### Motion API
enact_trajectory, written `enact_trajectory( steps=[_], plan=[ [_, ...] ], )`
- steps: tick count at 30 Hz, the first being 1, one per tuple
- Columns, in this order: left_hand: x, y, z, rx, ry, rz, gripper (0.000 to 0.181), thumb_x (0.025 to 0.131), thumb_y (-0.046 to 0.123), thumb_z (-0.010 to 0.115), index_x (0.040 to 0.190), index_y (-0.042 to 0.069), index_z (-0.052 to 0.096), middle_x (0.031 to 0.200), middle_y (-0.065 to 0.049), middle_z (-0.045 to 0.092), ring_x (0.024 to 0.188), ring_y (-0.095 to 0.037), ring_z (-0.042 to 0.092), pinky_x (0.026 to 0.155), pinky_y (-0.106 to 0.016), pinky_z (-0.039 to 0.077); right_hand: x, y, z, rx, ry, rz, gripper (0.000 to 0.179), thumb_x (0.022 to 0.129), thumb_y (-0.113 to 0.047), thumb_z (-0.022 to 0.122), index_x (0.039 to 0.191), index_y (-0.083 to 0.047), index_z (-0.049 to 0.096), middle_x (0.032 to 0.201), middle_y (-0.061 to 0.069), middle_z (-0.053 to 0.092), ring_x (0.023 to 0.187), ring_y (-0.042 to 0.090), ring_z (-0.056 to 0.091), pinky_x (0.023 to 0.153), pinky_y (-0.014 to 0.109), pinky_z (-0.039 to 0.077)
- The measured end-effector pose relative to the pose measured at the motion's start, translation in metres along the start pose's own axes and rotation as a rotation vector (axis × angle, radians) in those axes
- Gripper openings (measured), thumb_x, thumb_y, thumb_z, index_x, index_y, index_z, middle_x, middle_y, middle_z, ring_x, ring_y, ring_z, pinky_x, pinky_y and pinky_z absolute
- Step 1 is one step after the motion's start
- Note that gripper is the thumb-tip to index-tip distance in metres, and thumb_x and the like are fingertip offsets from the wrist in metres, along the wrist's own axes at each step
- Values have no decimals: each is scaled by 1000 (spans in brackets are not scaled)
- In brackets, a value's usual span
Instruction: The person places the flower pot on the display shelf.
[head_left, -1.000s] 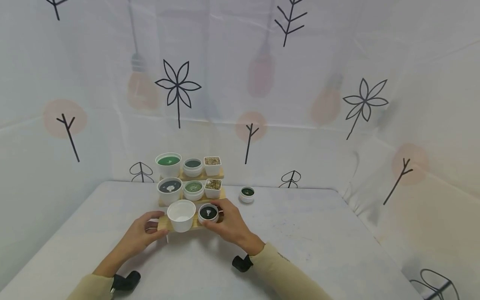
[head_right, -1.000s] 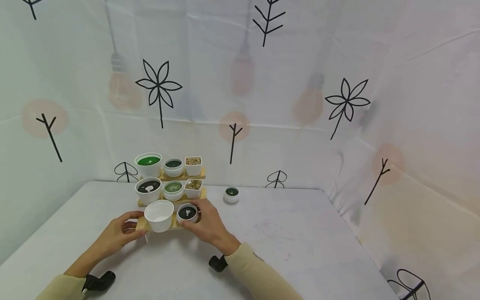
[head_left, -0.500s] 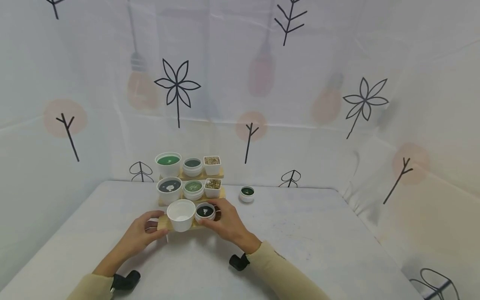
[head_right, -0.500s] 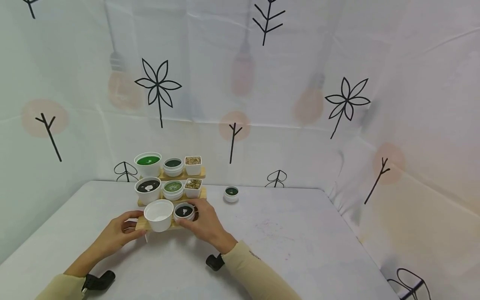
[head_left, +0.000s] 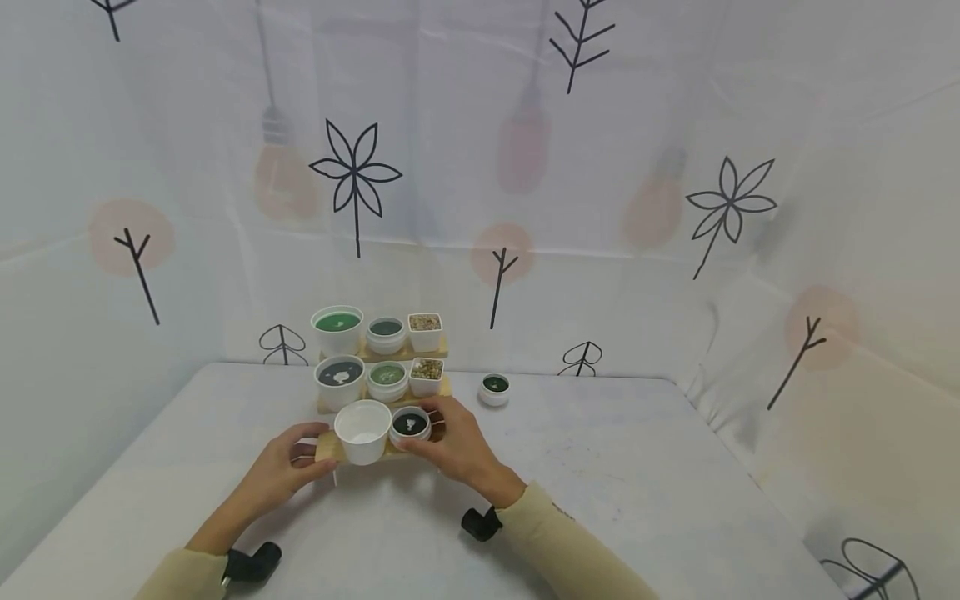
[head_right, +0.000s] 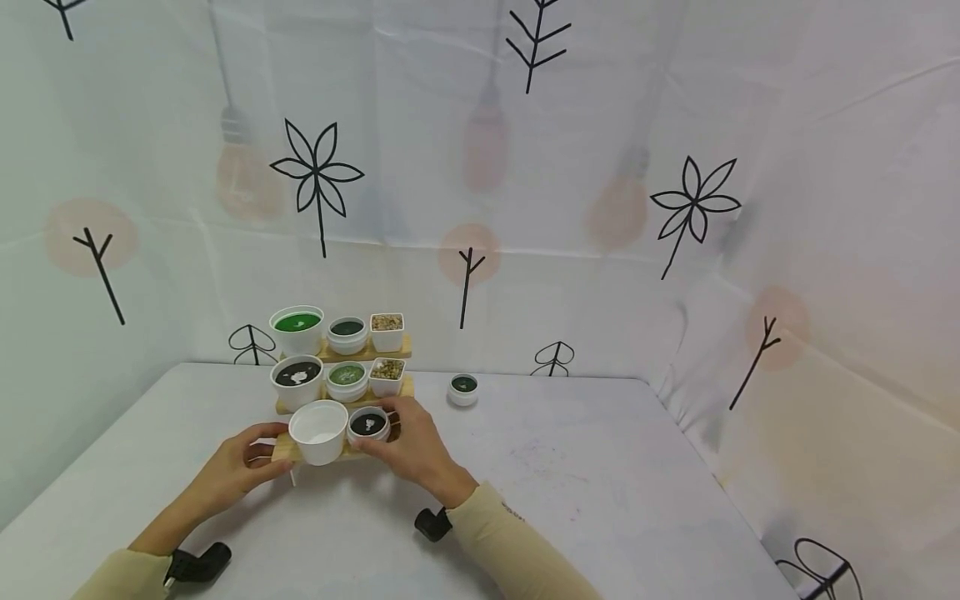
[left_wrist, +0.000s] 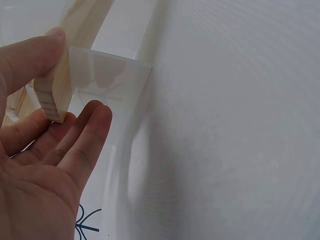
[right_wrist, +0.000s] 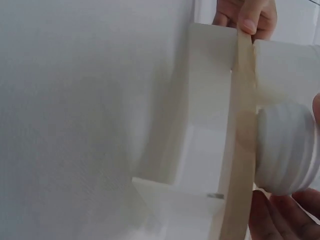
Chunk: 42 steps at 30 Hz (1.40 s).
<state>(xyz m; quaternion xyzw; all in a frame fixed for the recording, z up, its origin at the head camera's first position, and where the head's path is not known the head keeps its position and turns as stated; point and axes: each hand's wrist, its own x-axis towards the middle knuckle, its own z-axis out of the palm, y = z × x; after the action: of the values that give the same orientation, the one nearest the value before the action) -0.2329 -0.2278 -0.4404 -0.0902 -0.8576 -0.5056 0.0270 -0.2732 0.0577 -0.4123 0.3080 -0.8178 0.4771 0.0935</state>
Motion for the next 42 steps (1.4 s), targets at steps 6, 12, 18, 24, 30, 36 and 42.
enact_trajectory(
  steps=[6, 12, 18, 24, 30, 36, 42],
  plan=[
    [0, 0, 0, -10, -6, 0, 68, 82, 27, 76, 135, -1, 43, 132, -25, 47, 109, -37, 59, 81, -34, 57, -1, -2, -15, -33, 11, 12, 59, 78, -31, 80, 125, -4, 54, 112, 10, 61, 97, 22, 62, 83, 33, 56],
    [1, -1, 0, 3, -7, -9, 69, 83, 29, 76, 135, 0, 43, 134, -25, 46, 110, -37, 59, 81, -34, 57, 1, 1, -29, -60, 39, 18, 59, 80, -37, 77, 123, -5, 55, 109, 10, 63, 98, 23, 63, 84, 35, 55],
    [0, -1, 0, -8, -7, -12, 68, 83, 26, 76, 136, 0, 42, 134, -25, 46, 110, -36, 60, 81, -31, 57, 5, 4, -44, -80, 119, 1, 55, 79, -35, 78, 120, -3, 58, 106, 10, 64, 95, 23, 63, 81, 36, 56],
    [-1, 1, 1, -26, -5, -1, 67, 83, 23, 76, 135, -2, 42, 131, -26, 48, 108, -35, 61, 80, -30, 57, 8, 10, -57, -136, 187, -5, 51, 78, -32, 79, 117, -5, 60, 106, 7, 64, 97, 20, 61, 83, 33, 55],
    [-1, 2, 0, -15, -5, 4, 67, 83, 24, 76, 135, -2, 42, 130, -26, 49, 107, -35, 61, 79, -31, 57, 12, 25, -69, -188, 225, 21, 54, 78, -32, 79, 119, -3, 59, 111, 10, 62, 102, 30, 60, 88, 41, 53],
    [0, 1, -1, -19, -6, 19, 66, 82, 22, 76, 133, -3, 44, 131, -26, 48, 107, -36, 61, 79, -31, 57, 13, 46, -78, -227, 224, 122, 61, 77, -36, 79, 124, -3, 57, 120, 11, 59, 113, 33, 56, 95, 48, 47],
    [0, 0, 0, -31, -4, 20, 65, 82, 21, 77, 133, -3, 44, 131, -26, 49, 107, -36, 61, 79, -31, 57, 14, 64, -84, -269, 219, 192, 63, 77, -37, 78, 126, -4, 57, 127, 12, 55, 120, 31, 50, 101, 50, 42]
  ],
)
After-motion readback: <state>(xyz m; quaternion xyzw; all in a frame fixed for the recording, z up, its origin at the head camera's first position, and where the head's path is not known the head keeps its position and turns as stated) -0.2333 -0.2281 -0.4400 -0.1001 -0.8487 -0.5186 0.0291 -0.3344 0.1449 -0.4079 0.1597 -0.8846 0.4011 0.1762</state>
